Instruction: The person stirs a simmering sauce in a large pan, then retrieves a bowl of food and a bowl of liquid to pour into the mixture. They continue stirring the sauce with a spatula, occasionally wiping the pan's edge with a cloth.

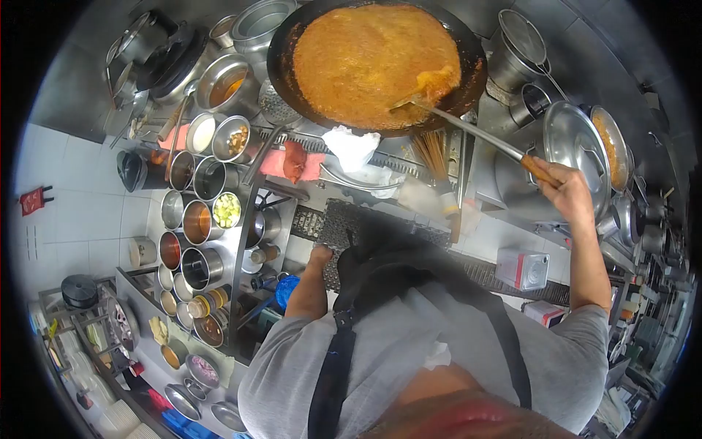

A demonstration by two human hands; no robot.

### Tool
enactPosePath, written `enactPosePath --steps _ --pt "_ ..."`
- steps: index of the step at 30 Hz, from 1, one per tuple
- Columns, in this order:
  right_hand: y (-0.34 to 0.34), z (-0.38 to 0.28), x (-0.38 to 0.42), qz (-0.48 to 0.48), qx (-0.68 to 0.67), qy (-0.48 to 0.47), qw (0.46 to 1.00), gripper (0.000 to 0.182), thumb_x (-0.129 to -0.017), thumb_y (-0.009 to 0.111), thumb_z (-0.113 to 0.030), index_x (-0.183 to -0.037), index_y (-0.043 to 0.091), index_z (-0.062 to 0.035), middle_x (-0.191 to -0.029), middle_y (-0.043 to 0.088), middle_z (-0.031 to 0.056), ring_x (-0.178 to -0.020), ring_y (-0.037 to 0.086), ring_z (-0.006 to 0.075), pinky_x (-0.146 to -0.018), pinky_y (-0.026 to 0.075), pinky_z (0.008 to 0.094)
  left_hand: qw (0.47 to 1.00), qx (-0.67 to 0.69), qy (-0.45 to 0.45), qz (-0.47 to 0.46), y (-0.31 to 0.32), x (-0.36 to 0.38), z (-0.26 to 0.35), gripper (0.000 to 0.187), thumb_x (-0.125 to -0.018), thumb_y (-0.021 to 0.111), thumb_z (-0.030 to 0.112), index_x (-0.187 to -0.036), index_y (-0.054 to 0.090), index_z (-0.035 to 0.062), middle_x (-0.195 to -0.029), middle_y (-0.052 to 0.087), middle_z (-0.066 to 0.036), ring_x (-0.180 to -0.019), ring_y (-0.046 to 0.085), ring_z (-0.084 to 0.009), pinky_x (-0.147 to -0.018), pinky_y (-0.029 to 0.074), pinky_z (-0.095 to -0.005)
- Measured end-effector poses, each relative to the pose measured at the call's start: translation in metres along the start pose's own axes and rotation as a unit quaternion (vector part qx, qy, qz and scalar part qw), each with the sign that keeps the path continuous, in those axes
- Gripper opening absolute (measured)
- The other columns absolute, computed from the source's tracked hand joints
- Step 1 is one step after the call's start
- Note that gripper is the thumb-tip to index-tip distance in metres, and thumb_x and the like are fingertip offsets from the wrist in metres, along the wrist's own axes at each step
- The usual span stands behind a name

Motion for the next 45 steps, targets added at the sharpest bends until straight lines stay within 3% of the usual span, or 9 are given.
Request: enactPosePath --steps 4,7,11,12,25,28,34,37,45 --pt "0.034 0.007 -0.011 -0.037 -0.061 -0.018 0.997 0.039 -0.073 0.065 0.003 -0.112 0.062 0.0043 -0.106 0.067 0.0171 -0.09 0.065 0.0188 -0.081 0.048 0.0276 1.0 -0.002 0.021 -0.015 0.022 0.004 -0.011 0.035 -0.081 0.049 0.028 -0.099 0.068 0.005 -0.11 0.064 -0.018 -0.101 0.062 -0.0335 -0.087 0.05 -0.0429" --pt "0.057 -0.007 -0.026 -0.044 -0.139 -0.016 0.989 0.039 -0.074 0.065 0.002 -0.113 0.061 0.0032 -0.106 0.067 0.0177 -0.091 0.065 0.0182 -0.081 0.047 0.0272 0.981 0.12 -0.134 -0.072 0.029 0.018 -0.018 0.036 -0.081 0.049 0.028 -0.1 0.068 0.0051 -0.111 0.063 -0.018 -0.103 0.061 -0.034 -0.088 0.049 -0.042" --pt "0.093 -0.022 -0.059 -0.048 -0.155 -0.043 0.986 0.041 -0.076 0.065 -0.002 -0.117 0.061 -0.0012 -0.102 0.067 0.0192 -0.089 0.065 0.0171 -0.081 0.047 0.0281 0.977 0.159 -0.122 -0.078 0.016 0.055 -0.016 0.037 -0.082 0.047 0.03 -0.101 0.067 0.005 -0.111 0.063 -0.018 -0.105 0.06 -0.0335 -0.09 0.048 -0.0421" --pt "0.101 -0.026 -0.07 -0.059 -0.159 -0.033 0.985 0.041 -0.077 0.064 -0.009 -0.118 0.06 -0.0058 -0.104 0.064 0.0199 -0.096 0.065 0.031 -0.084 0.048 0.0329 0.966 0.198 -0.155 -0.068 0.035 0.051 -0.025 0.037 -0.082 0.047 0.03 -0.101 0.067 0.0047 -0.111 0.063 -0.018 -0.105 0.06 -0.033 -0.091 0.047 -0.0422" --pt "0.183 -0.09 -0.212 0.036 -0.133 -0.04 0.99 0.043 -0.08 0.06 -0.019 -0.122 0.057 -0.0094 -0.094 0.063 0.0259 -0.089 0.063 0.0383 -0.081 0.048 0.0408 0.973 0.139 -0.183 0.027 0.052 0.066 -0.028 0.022 -0.076 0.055 0.021 -0.09 0.07 0.0118 -0.09 0.069 -0.013 -0.088 0.066 -0.0291 -0.074 0.054 -0.0416" --pt "0.185 -0.096 -0.243 0.069 -0.118 -0.011 0.991 0.042 -0.082 0.058 -0.019 -0.122 0.057 -0.0093 -0.097 0.063 0.0257 -0.093 0.062 0.0377 -0.083 0.048 0.043 0.957 0.188 -0.164 -0.146 0.018 0.085 -0.014 0.036 -0.076 0.054 0.028 -0.102 0.067 0.0071 -0.107 0.064 -0.019 -0.101 0.062 -0.0334 -0.088 0.048 -0.043" --pt "0.165 -0.076 -0.281 0.097 -0.078 0.057 0.991 0.04 -0.083 0.059 -0.019 -0.122 0.058 -0.0108 -0.107 0.061 0.0239 -0.103 0.059 0.0373 -0.09 0.045 0.0418 0.958 0.213 -0.188 0.037 0.076 0.08 -0.027 0.037 -0.079 0.051 0.032 -0.102 0.067 0.0086 -0.105 0.064 -0.02 -0.101 0.062 -0.0338 -0.088 0.048 -0.0421" --pt "0.148 -0.052 -0.279 0.105 -0.024 0.073 0.991 0.039 -0.083 0.058 -0.019 -0.122 0.058 -0.0112 -0.106 0.062 0.0232 -0.101 0.059 0.0377 -0.089 0.046 0.0431 0.907 0.315 -0.276 0.046 0.04 0.113 -0.007 0.038 -0.079 0.05 0.032 -0.105 0.066 0.0085 -0.108 0.063 -0.02 -0.103 0.061 -0.0328 -0.09 0.047 -0.042" --pt "0.077 0.032 -0.224 0.153 0.113 0.01 0.982 0.039 -0.081 0.051 -0.014 -0.119 0.059 -0.0177 -0.099 0.064 0.0201 -0.097 0.06 0.0363 -0.087 0.047 0.0451 0.952 0.223 -0.207 -0.032 0.068 0.078 -0.031 0.034 -0.077 0.054 0.031 -0.099 0.069 0.0098 -0.11 0.064 -0.014 -0.103 0.061 -0.0313 -0.09 0.048 -0.0407"
Point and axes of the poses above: each hand's wrist, its own x-axis away from the middle knuckle, its own y-axis out of the palm, z = x × y, the point moved 3 cm from there along -x, towards the middle knuckle
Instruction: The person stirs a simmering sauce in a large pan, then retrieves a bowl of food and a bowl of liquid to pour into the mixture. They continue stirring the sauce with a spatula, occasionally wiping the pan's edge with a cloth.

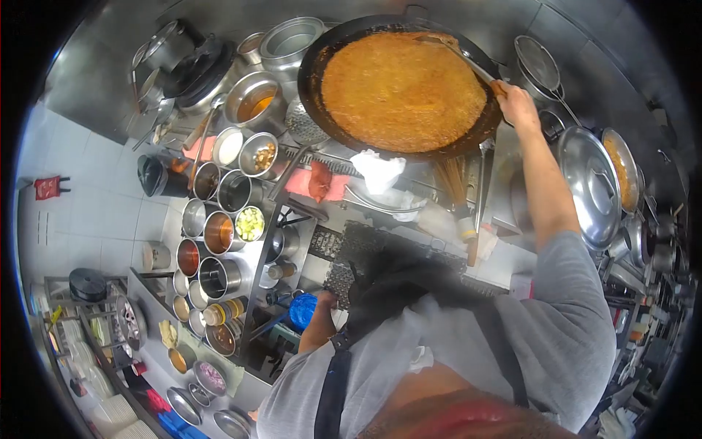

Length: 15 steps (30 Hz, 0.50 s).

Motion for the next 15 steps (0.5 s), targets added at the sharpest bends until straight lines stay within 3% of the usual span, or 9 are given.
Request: enactPosePath --steps 2,4,7,8,10,13,15 --pt "-0.03 0.014 0.019 -0.005 0.018 0.013 1.0 0.037 -0.081 0.053 -0.014 -0.117 0.061 -0.017 -0.1 0.064 0.0195 -0.097 0.06 0.0362 -0.086 0.047 0.0447 0.997 -0.061 0.054 0.008 -0.004 -0.01 0.01 0.033 -0.076 0.055 0.031 -0.097 0.07 0.0104 -0.108 0.065 -0.014 -0.1 0.062 -0.0311 -0.087 0.049 -0.0405" --pt "-0.058 0.026 0.039 -0.011 0.008 0.039 0.999 0.036 -0.081 0.057 -0.017 -0.116 0.062 -0.0149 -0.101 0.064 0.0189 -0.097 0.06 0.0358 -0.085 0.047 0.0428 0.986 -0.13 0.041 -0.091 -0.018 -0.019 0.022 0.033 -0.075 0.057 0.032 -0.096 0.071 0.0099 -0.107 0.065 -0.015 -0.098 0.063 -0.0301 -0.086 0.05 -0.0403" --pt "-0.104 0.036 0.073 -0.039 0.02 0.04 0.998 0.037 -0.079 0.059 -0.016 -0.116 0.062 -0.0141 -0.101 0.064 0.0193 -0.097 0.061 0.0352 -0.083 0.048 0.041 0.909 -0.341 0.226 -0.073 0.005 -0.081 0.023 0.034 -0.074 0.057 0.031 -0.096 0.07 0.0077 -0.107 0.065 -0.016 -0.101 0.062 -0.0292 -0.088 0.049 -0.0404" --pt "-0.117 0.04 0.085 -0.049 0.015 0.037 0.998 0.038 -0.078 0.061 -0.014 -0.116 0.062 -0.0134 -0.101 0.064 0.0197 -0.096 0.061 0.0351 -0.082 0.048 0.0402 0.907 -0.344 0.232 -0.075 0.006 -0.093 0.027 0.034 -0.074 0.057 0.031 -0.096 0.07 0.0077 -0.107 0.065 -0.016 -0.101 0.062 -0.0292 -0.088 0.049 -0.0404" --pt "-0.142 0.039 0.109 -0.06 0.014 0.038 0.997 0.039 -0.077 0.062 -0.011 -0.116 0.062 -0.0127 -0.1 0.064 0.02 -0.095 0.062 0.035 -0.081 0.048 0.0395 0.973 -0.145 0.167 0.06 -0.008 -0.104 0.04 0.036 -0.074 0.055 0.029 -0.097 0.069 0.0049 -0.108 0.064 -0.019 -0.102 0.061 -0.0314 -0.091 0.047 -0.0405" --pt "-0.174 0.026 0.146 -0.052 0.018 0.008 0.998 0.041 -0.074 0.064 -0.007 -0.115 0.063 -0.011 -0.094 0.065 0.0201 -0.088 0.063 0.0351 -0.077 0.048 0.0387 0.992 -0.087 0.095 0.01 -0.055 -0.078 0.071 0.036 -0.076 0.051 0.027 -0.095 0.068 0.0032 -0.107 0.063 -0.022 -0.103 0.06 -0.0336 -0.091 0.046 -0.0415" --pt "-0.185 0.02 0.165 -0.087 0.048 0.042 0.994 0.041 -0.073 0.064 -0.003 -0.113 0.064 -0.0088 -0.085 0.065 0.0183 -0.081 0.063 0.0339 -0.073 0.049 0.0377 0.984 -0.119 0.134 0.01 -0.051 -0.092 0.075 0.036 -0.076 0.049 0.027 -0.094 0.068 0.0025 -0.107 0.063 -0.022 -0.104 0.059 -0.0345 -0.092 0.046 -0.0419"
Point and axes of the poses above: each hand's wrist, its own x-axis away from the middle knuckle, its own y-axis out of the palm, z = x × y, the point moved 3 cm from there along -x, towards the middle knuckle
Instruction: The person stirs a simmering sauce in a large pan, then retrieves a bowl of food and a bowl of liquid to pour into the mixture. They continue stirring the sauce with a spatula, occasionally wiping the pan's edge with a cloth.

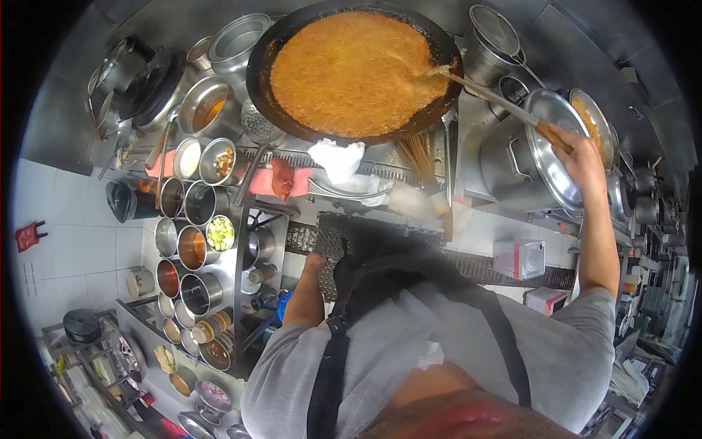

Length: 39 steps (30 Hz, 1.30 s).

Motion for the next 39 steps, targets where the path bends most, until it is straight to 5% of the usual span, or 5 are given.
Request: enactPosePath --steps 18,20,24,33,39 --pt "0.193 -0.091 -0.065 -0.063 -0.004 -0.084 0.994 0.045 -0.086 0.052 -0.011 -0.13 0.049 -0.0171 -0.098 0.059 0.0209 -0.084 0.06 0.0403 -0.075 0.049 0.0477 0.963 0.228 -0.146 -0.01 0.068 0.055 -0.031 0.041 -0.081 0.046 0.033 -0.102 0.067 0.0042 -0.116 0.06 -0.021 -0.111 0.057 -0.0333 -0.094 0.045 -0.0409" --pt "0.205 -0.097 -0.093 -0.054 0.003 -0.09 0.994 0.045 -0.085 0.053 -0.011 -0.13 0.049 -0.0176 -0.097 0.059 0.0216 -0.085 0.06 0.0405 -0.076 0.049 0.0478 0.998 0.057 -0.023 0.009 0.05 0.072 -0.019 0.025 -0.081 0.055 0.023 -0.099 0.068 0.0113 -0.095 0.067 -0.014 -0.074 0.068 -0.0254 -0.067 0.056 -0.0377" --pt "0.22 -0.093 -0.145 0.014 -0.02 -0.104 0.994 0.045 -0.084 0.056 -0.012 -0.129 0.051 -0.0161 -0.095 0.06 0.0214 -0.086 0.06 0.0408 -0.079 0.048 0.047 0.992 0.075 -0.095 0.045 0.059 0.083 -0.025 0.025 -0.081 0.056 0.025 -0.099 0.069 0.0151 -0.09 0.068 -0.014 -0.079 0.068 -0.0257 -0.07 0.056 -0.0395" --pt "0.179 -0.052 -0.179 0.035 -0.032 -0.012 0.999 0.043 -0.084 0.055 -0.018 -0.126 0.054 -0.0183 -0.104 0.062 0.022 -0.1 0.058 0.0372 -0.088 0.046 0.046 0.995 -0.068 0.042 0.066 0.075 0.097 -0.027 0.033 -0.082 0.056 0.034 -0.096 0.068 0.0063 -0.093 0.068 -0.015 -0.083 0.067 -0.0301 -0.074 0.053 -0.0433" --pt "0.111 -0.001 -0.131 -0.006 -0.101 0.015 0.995 0.042 -0.081 0.057 -0.016 -0.123 0.057 -0.0112 -0.105 0.062 0.0219 -0.101 0.058 0.0374 -0.088 0.045 0.0403 0.995 0.038 -0.082 -0.052 0.063 0.068 -0.017 0.027 -0.081 0.056 0.03 -0.086 0.072 0.0092 -0.085 0.069 -0.013 -0.075 0.068 -0.0272 -0.071 0.055 -0.0395"
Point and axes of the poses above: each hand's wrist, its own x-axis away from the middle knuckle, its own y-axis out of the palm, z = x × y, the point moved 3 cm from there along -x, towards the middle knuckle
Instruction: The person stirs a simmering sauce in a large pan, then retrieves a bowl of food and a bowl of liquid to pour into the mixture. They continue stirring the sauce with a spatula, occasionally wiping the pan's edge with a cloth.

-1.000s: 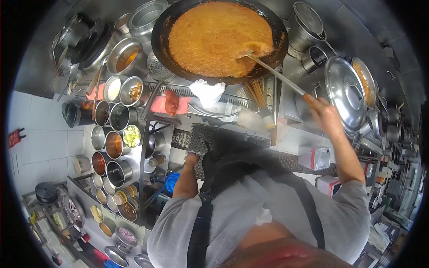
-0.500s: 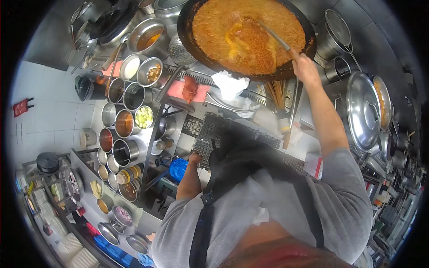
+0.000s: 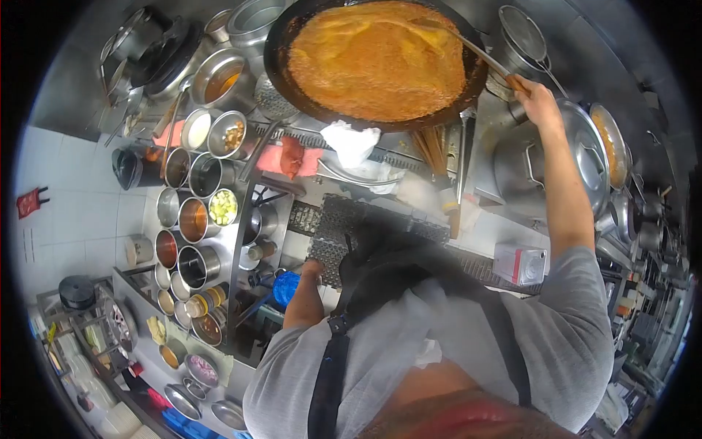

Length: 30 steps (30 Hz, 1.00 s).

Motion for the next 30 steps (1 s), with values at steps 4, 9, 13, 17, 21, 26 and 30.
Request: enactPosePath --steps 4,9,13,17,21,26,30 --pt "-0.044 0.023 0.039 -0.006 -0.01 -0.012 1.0 0.044 -0.077 0.062 -0.015 -0.12 0.059 -0.0075 -0.101 0.065 0.0203 -0.096 0.064 0.0318 -0.085 0.047 0.0363 0.997 -0.054 0.048 0.005 0.01 -0.053 0.02 0.034 -0.08 0.048 0.029 -0.097 0.069 0.0072 -0.108 0.064 -0.017 -0.103 0.062 -0.0308 -0.089 0.048 -0.0417" --pt "-0.092 0.019 0.094 -0.046 0.001 0.007 0.999 0.041 -0.08 0.061 -0.002 -0.121 0.058 0.0001 -0.103 0.068 0.0137 -0.094 0.063 0.0138 -0.085 0.045 0.0259 0.949 -0.251 0.187 -0.017 -0.075 -0.005 0.085 0.035 -0.081 0.045 0.025 -0.097 0.069 0.0058 -0.11 0.064 -0.018 -0.104 0.061 -0.0311 -0.09 0.048 -0.0425" --pt "-0.112 0.008 0.13 -0.056 0.015 0.006 0.998 0.039 -0.077 0.064 0.0 -0.116 0.061 0.001 -0.092 0.068 0.0116 -0.081 0.063 0.0134 -0.077 0.047 0.0267 0.991 -0.086 0.099 0.031 -0.087 -0.015 0.088 0.037 -0.082 0.043 0.025 -0.102 0.068 0.0054 -0.114 0.061 -0.021 -0.108 0.059 -0.0338 -0.093 0.046 -0.0435" --pt "-0.101 -0.02 0.157 -0.048 0.021 -0.063 0.997 0.038 -0.073 0.062 -0.001 -0.11 0.066 -0.0087 -0.085 0.065 0.0158 -0.072 0.063 0.0304 -0.069 0.049 0.035 0.994 -0.062 0.077 0.043 -0.073 -0.028 0.071 0.038 -0.083 0.043 0.026 -0.105 0.067 0.0054 -0.115 0.06 -0.022 -0.108 0.058 -0.0342 -0.095 0.044 -0.0441" --pt "-0.048 -0.035 0.166 -0.052 0.002 -0.132 0.99 0.044 -0.075 0.061 -0.002 -0.117 0.062 -0.013 -0.09 0.064 0.0146 -0.076 0.063 0.0324 -0.068 0.05 0.0379 0.995 -0.074 0.06 0.027 -0.026 -0.06 0.037 0.04 -0.083 0.046 0.032 -0.104 0.067 0.0052 -0.115 0.061 -0.02 -0.108 0.058 -0.0346 -0.094 0.045 -0.0439" --pt "0.02 -0.057 0.147 -0.017 0.046 -0.155 0.987 0.042 -0.079 0.058 -0.006 -0.12 0.06 -0.0154 -0.085 0.06 0.0132 -0.075 0.061 0.0356 -0.066 0.05 0.0438 0.984 -0.135 0.116 0.002 -0.023 -0.018 0.033 0.043 -0.083 0.049 0.039 -0.102 0.067 0.0049 -0.116 0.061 -0.019 -0.108 0.058 -0.0344 -0.092 0.046 -0.0444" --pt "0.06 -0.078 0.116 -0.01 0.06 -0.157 0.986 0.041 -0.082 0.055 -0.008 -0.122 0.056 -0.0178 -0.082 0.059 0.0152 -0.073 0.061 0.0369 -0.066 0.05 0.0459 0.994 -0.038 0.069 -0.071 -0.033 0.015 0.034 0.042 -0.083 0.049 0.037 -0.101 0.067 0.0046 -0.114 0.062 -0.019 -0.106 0.059 -0.0342 -0.091 0.047 -0.045"
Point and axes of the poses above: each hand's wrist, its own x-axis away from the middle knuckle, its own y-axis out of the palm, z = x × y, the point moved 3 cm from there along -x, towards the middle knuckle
